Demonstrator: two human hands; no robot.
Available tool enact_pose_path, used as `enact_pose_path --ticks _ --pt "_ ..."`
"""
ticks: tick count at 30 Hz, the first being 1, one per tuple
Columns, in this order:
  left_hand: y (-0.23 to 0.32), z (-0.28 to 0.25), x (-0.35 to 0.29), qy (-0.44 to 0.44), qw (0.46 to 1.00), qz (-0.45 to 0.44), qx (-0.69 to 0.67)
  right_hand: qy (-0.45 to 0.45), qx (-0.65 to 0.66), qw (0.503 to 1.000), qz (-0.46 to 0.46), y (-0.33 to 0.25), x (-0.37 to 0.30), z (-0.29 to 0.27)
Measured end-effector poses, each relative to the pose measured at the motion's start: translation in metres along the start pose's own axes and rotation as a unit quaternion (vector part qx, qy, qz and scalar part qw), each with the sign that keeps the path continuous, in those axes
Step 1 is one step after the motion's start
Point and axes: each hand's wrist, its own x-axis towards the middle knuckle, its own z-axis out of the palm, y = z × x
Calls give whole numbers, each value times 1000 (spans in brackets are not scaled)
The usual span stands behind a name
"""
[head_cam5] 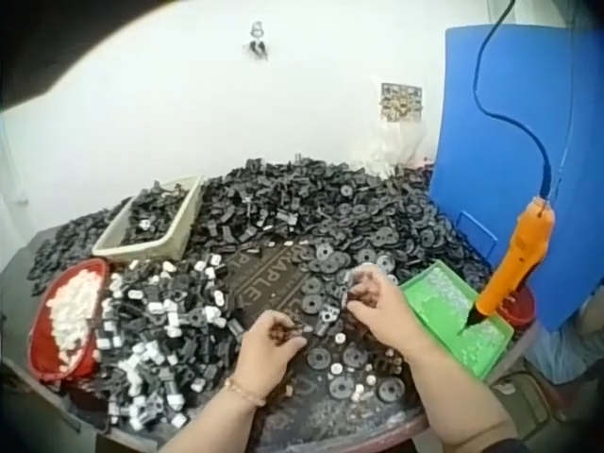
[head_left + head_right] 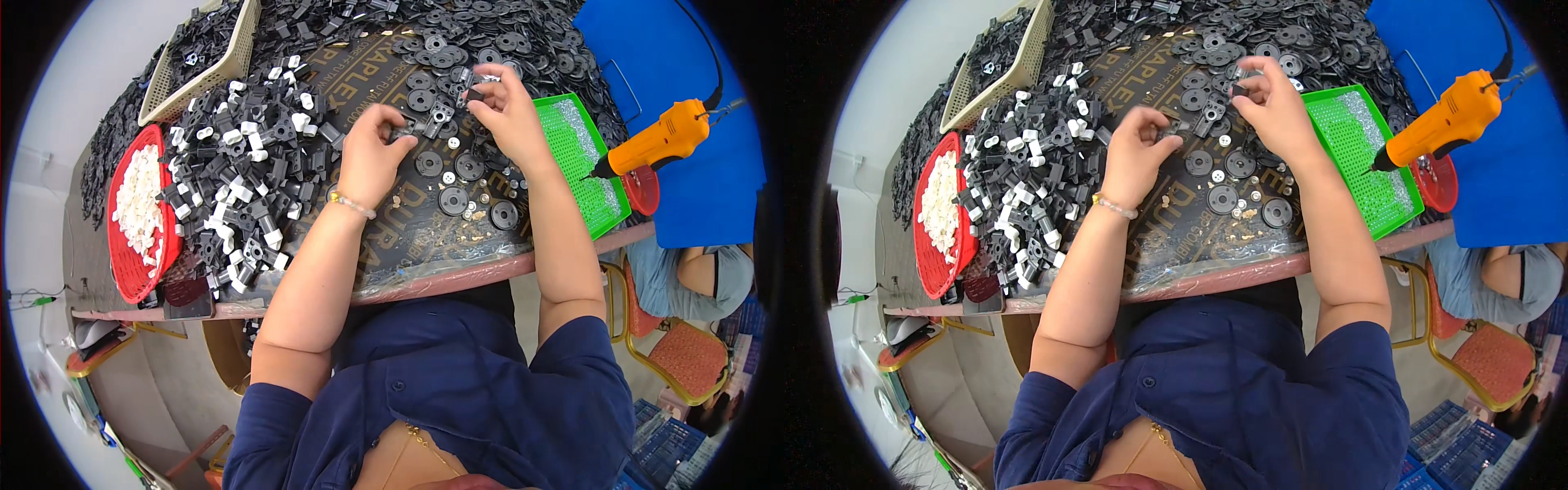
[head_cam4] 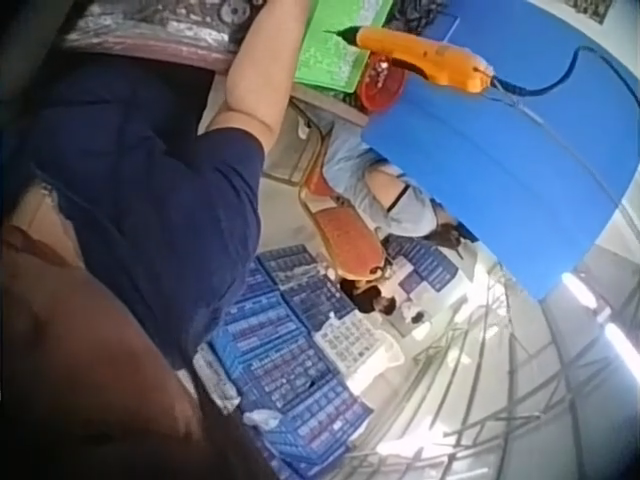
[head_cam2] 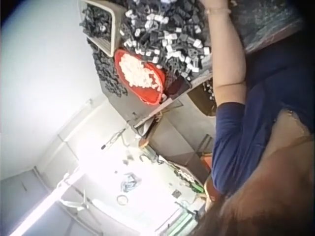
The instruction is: Assembling small plastic base components with white pins and circular caps at a workbench.
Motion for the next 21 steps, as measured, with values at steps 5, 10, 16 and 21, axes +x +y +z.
enact_pose_path --ticks 5,10,16,21 --pt "12 2 -7 -9 970 -139 -200 -75 199 977 -36 -14 -15 17" --pt "23 -4 -10 -88 889 -226 -389 -82 -30 980 -179 -27 -31 32" --pt "33 -13 -10 -114 778 -227 -575 -93 -179 942 -267 -32 -30 18" --pt "33 -14 -12 -153 797 -197 -550 -153 -110 959 -210 -38 -30 0"
